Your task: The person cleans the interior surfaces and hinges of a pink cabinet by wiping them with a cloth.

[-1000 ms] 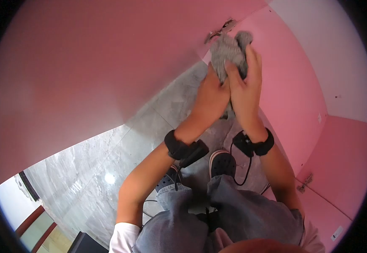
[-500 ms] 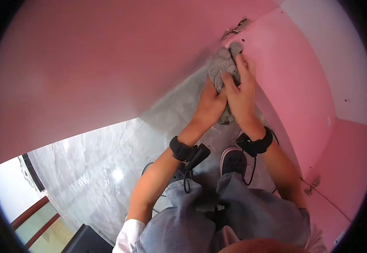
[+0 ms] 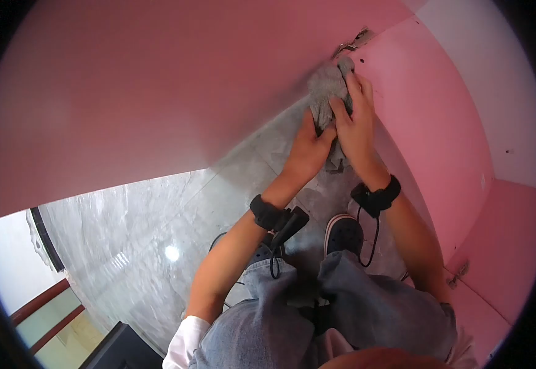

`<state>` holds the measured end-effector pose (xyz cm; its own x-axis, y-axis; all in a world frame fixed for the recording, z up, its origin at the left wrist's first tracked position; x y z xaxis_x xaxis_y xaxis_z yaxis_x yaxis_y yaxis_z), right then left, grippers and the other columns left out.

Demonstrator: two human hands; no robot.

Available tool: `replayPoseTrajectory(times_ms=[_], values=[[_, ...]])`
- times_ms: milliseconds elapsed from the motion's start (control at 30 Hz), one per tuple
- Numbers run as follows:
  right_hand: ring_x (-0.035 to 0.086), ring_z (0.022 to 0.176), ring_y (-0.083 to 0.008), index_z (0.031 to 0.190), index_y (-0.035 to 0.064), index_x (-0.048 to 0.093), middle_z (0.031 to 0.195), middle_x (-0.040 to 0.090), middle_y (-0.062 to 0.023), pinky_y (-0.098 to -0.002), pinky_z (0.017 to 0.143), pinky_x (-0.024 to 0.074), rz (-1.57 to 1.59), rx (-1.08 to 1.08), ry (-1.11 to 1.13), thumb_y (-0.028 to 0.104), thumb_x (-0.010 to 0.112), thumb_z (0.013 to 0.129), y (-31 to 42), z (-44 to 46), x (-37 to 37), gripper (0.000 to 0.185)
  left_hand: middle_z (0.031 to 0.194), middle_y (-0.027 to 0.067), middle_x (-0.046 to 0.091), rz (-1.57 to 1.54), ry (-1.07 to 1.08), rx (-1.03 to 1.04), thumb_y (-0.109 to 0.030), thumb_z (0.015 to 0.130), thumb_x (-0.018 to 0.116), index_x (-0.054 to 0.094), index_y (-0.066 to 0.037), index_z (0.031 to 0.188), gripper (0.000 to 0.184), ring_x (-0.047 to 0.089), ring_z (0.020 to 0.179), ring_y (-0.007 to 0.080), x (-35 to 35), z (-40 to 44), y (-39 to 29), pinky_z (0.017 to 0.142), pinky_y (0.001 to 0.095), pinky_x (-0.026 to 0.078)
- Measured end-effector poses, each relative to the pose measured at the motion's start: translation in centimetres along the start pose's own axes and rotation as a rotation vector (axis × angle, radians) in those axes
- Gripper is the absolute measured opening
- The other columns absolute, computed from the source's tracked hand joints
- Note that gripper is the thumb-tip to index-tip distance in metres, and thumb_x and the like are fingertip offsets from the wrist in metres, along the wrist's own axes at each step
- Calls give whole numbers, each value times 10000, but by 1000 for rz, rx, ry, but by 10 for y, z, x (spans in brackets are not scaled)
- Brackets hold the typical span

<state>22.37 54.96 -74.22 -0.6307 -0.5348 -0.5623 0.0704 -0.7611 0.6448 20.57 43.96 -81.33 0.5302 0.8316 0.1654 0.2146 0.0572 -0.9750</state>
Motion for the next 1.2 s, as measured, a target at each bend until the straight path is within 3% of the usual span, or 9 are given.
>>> replayPoseTrajectory(times_ms=[200, 333, 500, 633, 700, 767, 967, 1033, 1200], values=[[573, 1114, -366, 1305, -50, 561, 1242, 521, -204, -406, 924, 479, 82, 61, 58, 117, 662, 896, 33, 11, 13, 453, 1069, 47, 616, -42, -295, 217, -175, 1001, 496, 515, -5, 1265, 314, 545, 884, 105, -23, -32, -24, 758, 275, 471], [544, 1174, -353, 1300, -75, 544, 1256, 514, -205, -372, 996, 436, 210, -3, 140, 62, 647, 891, 79, 2, 16, 444, 1109, 66, 622, -115, -346, 14, -144, 1004, 467, 525, -25, 1245, 275, 564, 960, 125, -41, -84, -30, 833, 298, 481], [603, 1109, -315, 1250, 147, 619, 1320, 525, -88, -383, 782, 592, 359, -339, 582, 37, 690, 786, 169, -23, 50, 482, 1333, 78, 558, -436, -742, 286, -225, 1021, 461, 515, -83, 1302, 319, 544, 1223, 205, -85, -155, 6, 998, 383, 467], [550, 1207, -343, 1280, 98, 600, 1350, 509, -120, -413, 944, 520, 460, -372, 701, 90, 692, 821, 184, -46, 78, 468, 1414, 70, 514, -455, -795, 146, -346, 1031, 413, 480, -90, 1374, 433, 489, 1319, 244, -141, -179, 8, 1084, 442, 412], [528, 1248, -350, 1294, 66, 590, 1371, 501, -138, -420, 1011, 480, 546, -331, 728, 118, 692, 849, 178, -65, 76, 459, 1456, 83, 488, -655, -248, 74, -482, 1029, 365, 436, -109, 1447, 565, 447, 1362, 260, -137, -178, 2, 1123, 491, 366], [523, 1248, -354, 1277, 30, 599, 1365, 513, -173, -408, 965, 497, 688, -122, 722, 192, 679, 904, 158, -80, 69, 415, 1502, 111, 448, -712, -339, -47, -586, 1009, 374, 390, -101, 1493, 685, 414, 1388, 273, -135, -170, -14, 1117, 536, 369], [548, 1184, -174, 1297, 23, 559, 1354, 530, -114, -298, 952, 465, 645, 541, 583, 161, 630, 972, 74, -81, 23, 361, 1389, 97, 546, -603, -234, -181, -383, 1021, 551, 433, -43, 1432, 546, 538, 1261, 227, -91, -129, 8, 1039, 435, 461], [531, 1203, -150, 1289, 34, 548, 1346, 537, -99, -286, 966, 456, 655, 498, 277, 124, 607, 979, 37, -72, -8, 328, 1337, 103, 587, -627, -217, -232, -325, 1012, 583, 479, -20, 1387, 495, 575, 1212, 210, -72, -105, 0, 1026, 387, 468], [464, 1321, -201, 1398, 27, 491, 1425, 500, -119, -343, 1093, 376, 572, 387, 186, 94, 578, 974, 60, -52, -41, 438, 1248, 93, 638, -680, 27, -188, -313, 1016, 558, 544, -15, 1323, 428, 617, 1136, 196, -22, -31, -42, 982, 344, 491]])
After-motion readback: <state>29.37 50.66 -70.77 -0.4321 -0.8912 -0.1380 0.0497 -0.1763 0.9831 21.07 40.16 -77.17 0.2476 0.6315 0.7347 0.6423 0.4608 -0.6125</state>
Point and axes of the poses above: each hand's wrist, its own z-axis towards the middle knuckle, its own x-axis out of the palm, y = z × x, the point moved 7 cm from there along z, towards the middle knuckle
